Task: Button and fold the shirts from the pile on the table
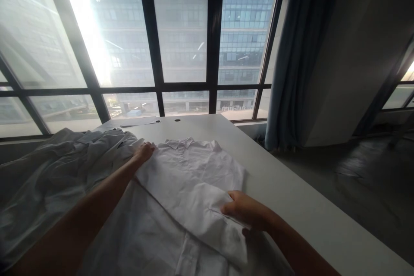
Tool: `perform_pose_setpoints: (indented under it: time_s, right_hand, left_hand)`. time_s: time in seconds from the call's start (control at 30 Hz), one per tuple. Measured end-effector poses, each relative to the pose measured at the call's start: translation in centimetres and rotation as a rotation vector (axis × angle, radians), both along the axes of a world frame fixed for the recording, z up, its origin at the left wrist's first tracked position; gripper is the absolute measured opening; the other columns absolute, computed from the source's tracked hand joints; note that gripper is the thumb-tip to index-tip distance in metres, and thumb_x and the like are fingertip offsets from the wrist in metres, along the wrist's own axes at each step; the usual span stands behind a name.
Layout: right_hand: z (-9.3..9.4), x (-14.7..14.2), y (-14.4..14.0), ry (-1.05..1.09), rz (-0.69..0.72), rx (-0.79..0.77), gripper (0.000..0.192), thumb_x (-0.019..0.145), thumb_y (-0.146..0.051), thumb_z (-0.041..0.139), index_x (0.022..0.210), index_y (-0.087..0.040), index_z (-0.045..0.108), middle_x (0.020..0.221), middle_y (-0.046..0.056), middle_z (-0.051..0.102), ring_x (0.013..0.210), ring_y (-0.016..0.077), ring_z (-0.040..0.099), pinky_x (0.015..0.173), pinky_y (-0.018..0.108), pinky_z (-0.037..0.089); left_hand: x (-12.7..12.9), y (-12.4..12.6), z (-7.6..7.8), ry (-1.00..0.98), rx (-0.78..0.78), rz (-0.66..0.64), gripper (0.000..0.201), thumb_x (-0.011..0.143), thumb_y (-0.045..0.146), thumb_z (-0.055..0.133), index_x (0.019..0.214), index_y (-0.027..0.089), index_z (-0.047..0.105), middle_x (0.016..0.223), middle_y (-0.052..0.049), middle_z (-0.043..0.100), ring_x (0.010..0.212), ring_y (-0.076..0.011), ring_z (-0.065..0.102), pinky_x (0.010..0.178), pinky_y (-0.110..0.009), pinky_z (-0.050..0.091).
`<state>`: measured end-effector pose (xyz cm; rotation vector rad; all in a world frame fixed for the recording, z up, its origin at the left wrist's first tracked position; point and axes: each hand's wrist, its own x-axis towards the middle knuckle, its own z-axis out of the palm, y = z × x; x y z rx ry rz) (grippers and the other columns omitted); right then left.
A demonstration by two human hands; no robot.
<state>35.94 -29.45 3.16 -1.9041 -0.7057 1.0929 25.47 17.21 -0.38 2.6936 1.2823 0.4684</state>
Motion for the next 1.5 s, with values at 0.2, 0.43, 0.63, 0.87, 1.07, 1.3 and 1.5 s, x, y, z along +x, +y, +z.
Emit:
perform_pose_setpoints:
  time_s: [0.2,0.43,0.63,0.87,1.07,1.3,1.5]
  right_hand:
    - [0.6,0.6,-0.2,-0.033,0.063,-0.137,0.031,0.074,-0.041,0.069,0.090,-0.015,0.066,0.078,0.005,0.066,0.056,0.0129,0.056,0.042,0.020,0.041]
    - [1.0,0.2,-0.6,0.039,0.116,-0.069,0.027,0.073,-0.036,0.074,0.086,-0.014,0.064,0.081,0.005,0.068,0.068,0.0154,0.063,0.056,0.022,0.050]
    - [3.3,-1.2,-1.1,0.352,0.077,0.213,0.033,0.080,-0.039,0.070,0.101,-0.015,0.061,0.096,0.008,0.067,0.087,0.0196,0.067,0.080,0.030,0.054]
    - [2.7,-1.3,-1.4,0.371,0.310,-0.041,0.027,0.076,-0.032,0.073,0.093,-0.015,0.060,0.084,0.005,0.065,0.076,0.0185,0.067,0.064,0.027,0.055]
    - [0.4,1.9,-0.8,-0.549,0.173,-0.122,0.020,0.088,-0.029,0.058,0.095,-0.013,0.068,0.085,0.008,0.069,0.070,0.0171,0.066,0.067,0.026,0.052]
    - [-0.2,3.3,-0.8,-0.774,0.367,0.078,0.039,0.075,-0.016,0.065,0.113,-0.018,0.074,0.113,0.010,0.061,0.081,0.0156,0.060,0.074,0.025,0.049]
    - [-1.0,3.8,-0.7,-0.687,0.371,0.185,0.014,0.071,-0.027,0.071,0.079,-0.016,0.076,0.099,0.006,0.059,0.074,0.0136,0.055,0.071,0.026,0.048]
  left_hand:
    - [-3.0,-4.3,-1.5,0.169,0.137,-0.242,0.058,0.099,0.050,0.034,0.142,0.013,0.048,0.152,-0.018,0.042,0.142,-0.0340,0.035,0.113,-0.049,0.029]
    - [-4.9,-5.2,-2.0,0.336,-0.011,-0.284,0.068,0.101,0.053,0.020,0.156,0.013,0.025,0.164,-0.015,0.012,0.152,-0.0275,0.010,0.120,-0.050,0.013]
    - [-4.6,-9.2,-0.5,0.271,0.006,-0.469,0.075,0.098,0.064,0.017,0.157,0.020,0.024,0.164,-0.009,0.013,0.152,-0.0278,0.010,0.119,-0.053,0.014]
    - [-6.8,-10.5,-1.9,0.316,-0.090,-0.604,0.074,0.097,0.065,0.021,0.158,0.024,0.022,0.165,-0.006,0.009,0.152,-0.0240,0.008,0.121,-0.049,0.007]
    - [-5.7,-11.1,0.0,0.330,-0.027,-0.596,0.066,0.095,0.057,0.037,0.150,0.021,0.041,0.163,-0.011,0.021,0.150,-0.0296,0.020,0.119,-0.052,0.017]
    - [1.8,-20.1,1.7,0.073,-0.084,-0.722,0.033,0.091,0.033,0.048,0.098,0.018,0.077,0.106,-0.010,0.073,0.093,-0.0208,0.067,0.086,-0.028,0.050]
    - [6.3,-23.8,0.8,0.088,-0.208,-0.616,0.040,0.079,0.040,0.068,0.111,0.016,0.072,0.104,-0.010,0.074,0.094,-0.0244,0.067,0.081,-0.029,0.050]
